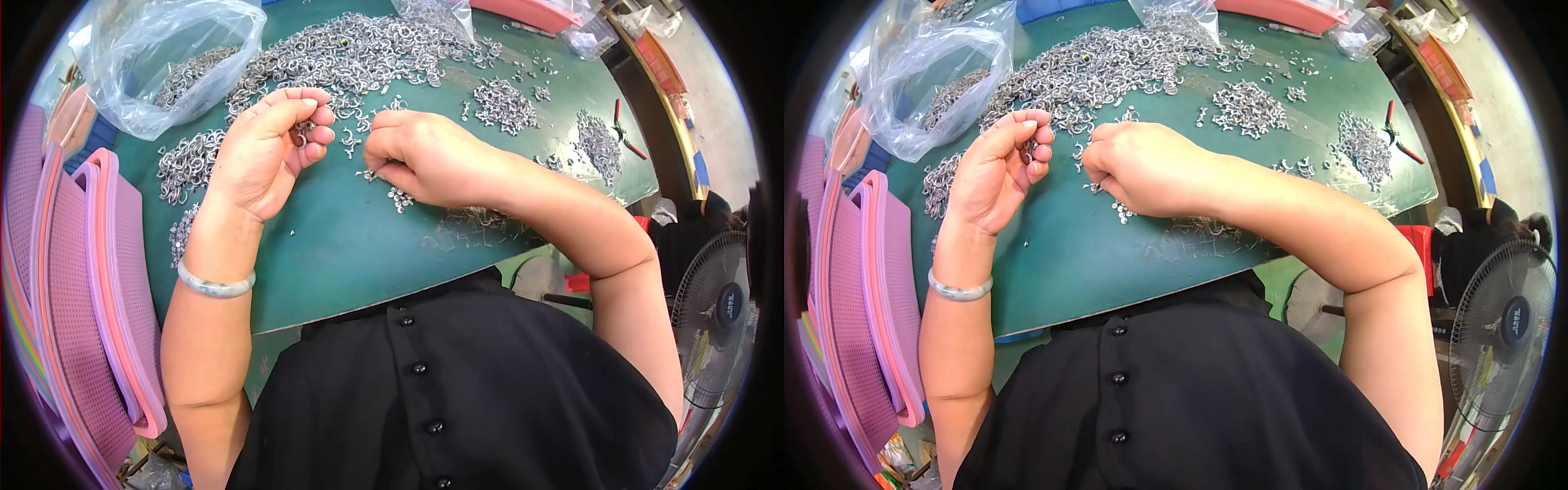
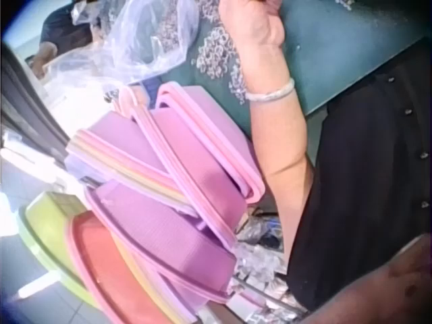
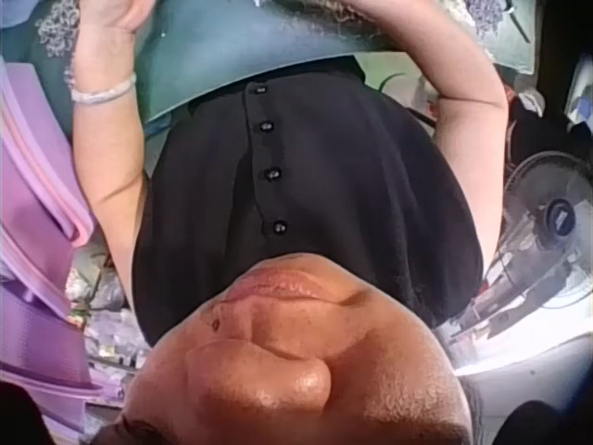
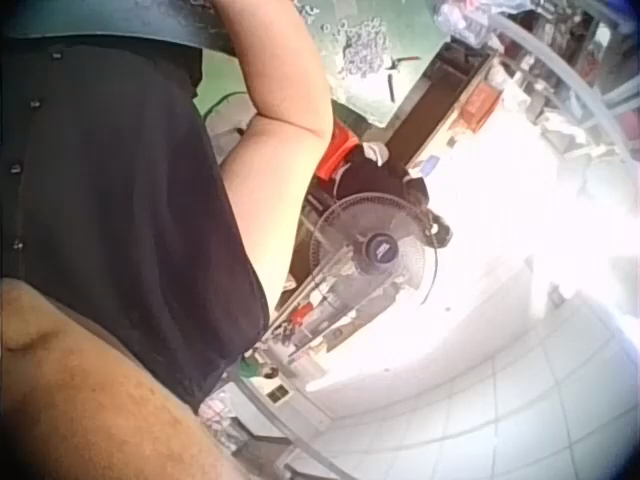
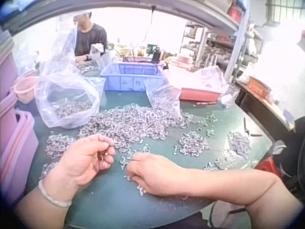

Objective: The person assembles small metal rings and links by hand at a workstation, picking individual pieces from a pile and joining them together.

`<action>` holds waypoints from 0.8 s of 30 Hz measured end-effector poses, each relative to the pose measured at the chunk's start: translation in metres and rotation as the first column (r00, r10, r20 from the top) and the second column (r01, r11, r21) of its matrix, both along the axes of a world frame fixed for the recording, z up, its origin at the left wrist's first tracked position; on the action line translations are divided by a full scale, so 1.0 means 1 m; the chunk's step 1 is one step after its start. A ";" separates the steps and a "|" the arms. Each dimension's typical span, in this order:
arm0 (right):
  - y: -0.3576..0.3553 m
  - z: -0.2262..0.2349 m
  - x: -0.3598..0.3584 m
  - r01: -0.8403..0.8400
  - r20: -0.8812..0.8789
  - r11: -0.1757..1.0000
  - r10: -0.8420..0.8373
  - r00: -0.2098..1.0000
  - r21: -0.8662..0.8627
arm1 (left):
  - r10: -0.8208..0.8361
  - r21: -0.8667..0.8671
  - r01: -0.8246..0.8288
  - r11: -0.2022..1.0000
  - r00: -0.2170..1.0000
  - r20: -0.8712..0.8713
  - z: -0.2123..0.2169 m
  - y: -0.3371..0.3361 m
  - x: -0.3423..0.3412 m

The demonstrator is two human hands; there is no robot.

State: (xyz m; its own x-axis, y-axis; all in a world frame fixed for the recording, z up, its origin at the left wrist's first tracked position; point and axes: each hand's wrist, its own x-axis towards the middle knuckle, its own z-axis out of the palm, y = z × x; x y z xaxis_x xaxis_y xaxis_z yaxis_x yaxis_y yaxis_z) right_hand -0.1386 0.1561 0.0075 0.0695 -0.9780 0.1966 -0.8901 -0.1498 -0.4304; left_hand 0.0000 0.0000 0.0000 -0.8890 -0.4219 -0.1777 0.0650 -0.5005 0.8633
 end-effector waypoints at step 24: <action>0.001 0.010 -0.009 -0.070 -0.205 0.989 0.096 0.974 0.131 | 0.011 -0.067 -0.006 0.998 0.997 0.071 0.003 0.003 0.000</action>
